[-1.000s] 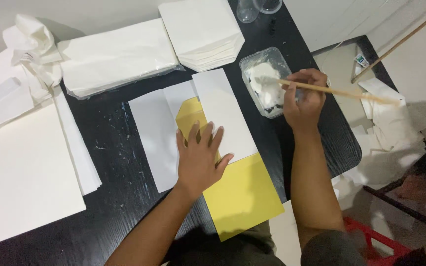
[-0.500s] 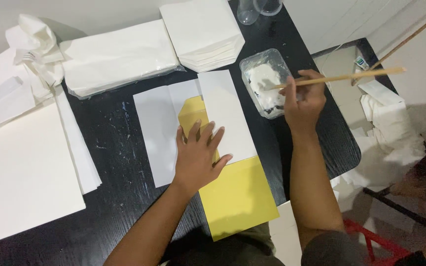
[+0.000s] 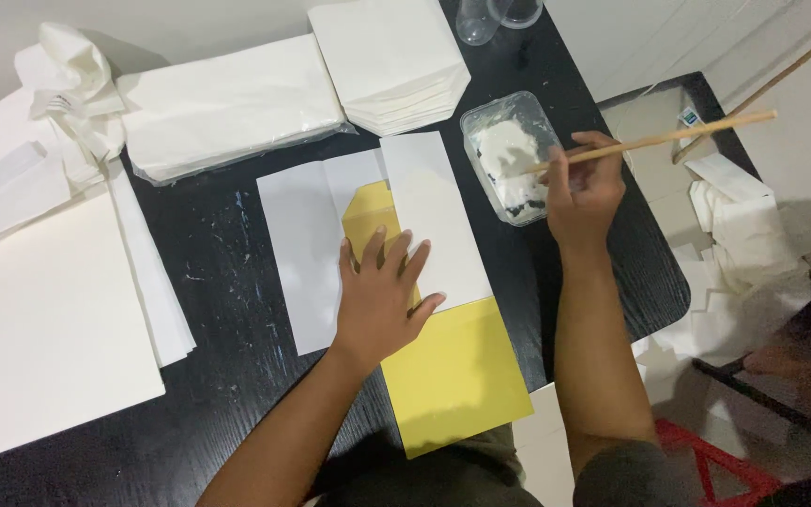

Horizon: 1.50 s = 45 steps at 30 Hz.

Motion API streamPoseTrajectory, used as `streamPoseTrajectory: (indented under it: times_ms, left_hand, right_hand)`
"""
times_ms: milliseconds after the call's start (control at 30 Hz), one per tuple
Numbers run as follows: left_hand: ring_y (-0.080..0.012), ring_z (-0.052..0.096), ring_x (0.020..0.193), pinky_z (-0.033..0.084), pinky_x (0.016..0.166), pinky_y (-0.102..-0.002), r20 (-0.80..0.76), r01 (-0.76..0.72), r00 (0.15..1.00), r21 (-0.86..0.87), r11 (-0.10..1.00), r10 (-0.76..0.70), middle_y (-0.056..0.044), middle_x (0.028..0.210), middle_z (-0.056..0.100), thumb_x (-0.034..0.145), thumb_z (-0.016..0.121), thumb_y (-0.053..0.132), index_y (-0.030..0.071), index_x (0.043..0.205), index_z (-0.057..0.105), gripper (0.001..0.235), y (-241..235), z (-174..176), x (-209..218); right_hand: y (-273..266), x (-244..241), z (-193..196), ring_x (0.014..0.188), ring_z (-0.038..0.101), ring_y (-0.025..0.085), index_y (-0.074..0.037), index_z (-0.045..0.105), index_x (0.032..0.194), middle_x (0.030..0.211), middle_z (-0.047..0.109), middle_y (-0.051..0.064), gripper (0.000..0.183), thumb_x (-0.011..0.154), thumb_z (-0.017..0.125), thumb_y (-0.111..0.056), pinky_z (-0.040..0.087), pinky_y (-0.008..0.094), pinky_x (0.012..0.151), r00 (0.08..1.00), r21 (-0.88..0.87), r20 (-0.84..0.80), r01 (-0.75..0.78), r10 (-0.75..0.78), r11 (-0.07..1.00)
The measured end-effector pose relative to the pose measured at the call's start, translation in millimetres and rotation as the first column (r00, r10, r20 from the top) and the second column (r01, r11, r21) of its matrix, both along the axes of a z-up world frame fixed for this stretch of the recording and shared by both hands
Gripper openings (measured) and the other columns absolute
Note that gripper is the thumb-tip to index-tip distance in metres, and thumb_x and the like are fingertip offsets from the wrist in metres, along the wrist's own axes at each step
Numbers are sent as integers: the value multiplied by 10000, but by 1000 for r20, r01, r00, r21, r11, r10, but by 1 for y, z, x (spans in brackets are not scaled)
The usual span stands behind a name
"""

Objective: Folding paper sheets and applying glue with a brush to create envelopes or bags.

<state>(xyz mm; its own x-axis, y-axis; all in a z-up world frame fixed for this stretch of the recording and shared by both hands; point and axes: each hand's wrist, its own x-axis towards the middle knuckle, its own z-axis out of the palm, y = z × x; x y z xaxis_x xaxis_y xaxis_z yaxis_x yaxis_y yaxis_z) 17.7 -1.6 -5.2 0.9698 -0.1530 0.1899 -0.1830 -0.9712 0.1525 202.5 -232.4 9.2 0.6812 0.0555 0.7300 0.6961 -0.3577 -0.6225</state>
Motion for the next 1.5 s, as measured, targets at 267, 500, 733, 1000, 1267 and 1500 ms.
streamPoseTrajectory:
  times_ms: [267, 500, 733, 1000, 1267, 1500]
  left_hand:
    - [-470, 426, 1378, 265, 1059, -778, -35, 10, 999, -85, 996, -13, -161, 1438, 506, 957, 534, 617, 160, 1485, 516, 699, 1, 5, -2]
    - [-486, 417, 1386, 254, 1054, -790, -53, 11, 998, -112, 994, -17, -174, 1443, 505, 958, 536, 609, 153, 1488, 520, 700, 2, 4, -2]
    - [-487, 443, 1358, 261, 1056, -777, 4, 9, 1000, -110, 994, -9, -158, 1418, 524, 903, 593, 628, 164, 1466, 530, 732, 1, 5, -1]
    - [-447, 400, 1370, 260, 1070, -747, 36, -121, 991, -159, 980, 128, -140, 1413, 522, 988, 512, 577, 150, 1445, 556, 626, -12, -8, 0]
    - [-456, 198, 1530, 172, 1126, -788, 43, -267, 961, -117, 956, 274, -70, 1646, 333, 949, 447, 716, 284, 1577, 391, 765, -13, -21, -6]
    - [-412, 531, 1246, 389, 983, -729, -107, -276, 960, -255, 927, 257, -67, 1448, 455, 882, 558, 659, 244, 1477, 475, 730, -15, -31, -4]
  right_hand:
    - [-5, 3, -3, 643, 696, 286, 53, 543, 1178, 762, 670, 189, 179, 1042, 654, 91, 563, 387, 638, 999, 19, -52, 14, -13, 1000]
    - [-10, 7, -12, 628, 711, 269, 38, 534, 1190, 797, 674, 172, 159, 1072, 639, 55, 584, 371, 612, 997, 116, -34, 68, -64, 991]
    - [-31, 32, -33, 601, 700, 189, -71, 455, 1193, 898, 606, 92, 216, 1094, 642, -112, 643, 264, 576, 975, 492, -222, 109, 3, 864]
    - [-45, 41, -47, 569, 704, 253, -89, 453, 1111, 780, 659, 161, 206, 1114, 631, -191, 607, 319, 530, 983, 560, -184, 93, 14, 823]
    - [34, -31, 9, 637, 529, 245, -139, 442, 1087, 939, 535, 149, 190, 1073, 593, -255, 525, 352, 583, 965, 537, -6, -216, 260, 815]
    - [145, -107, 17, 756, 717, 337, -51, 494, 1048, 901, 632, 216, 216, 992, 699, -94, 646, 413, 628, 724, 319, -308, -533, 617, 784]
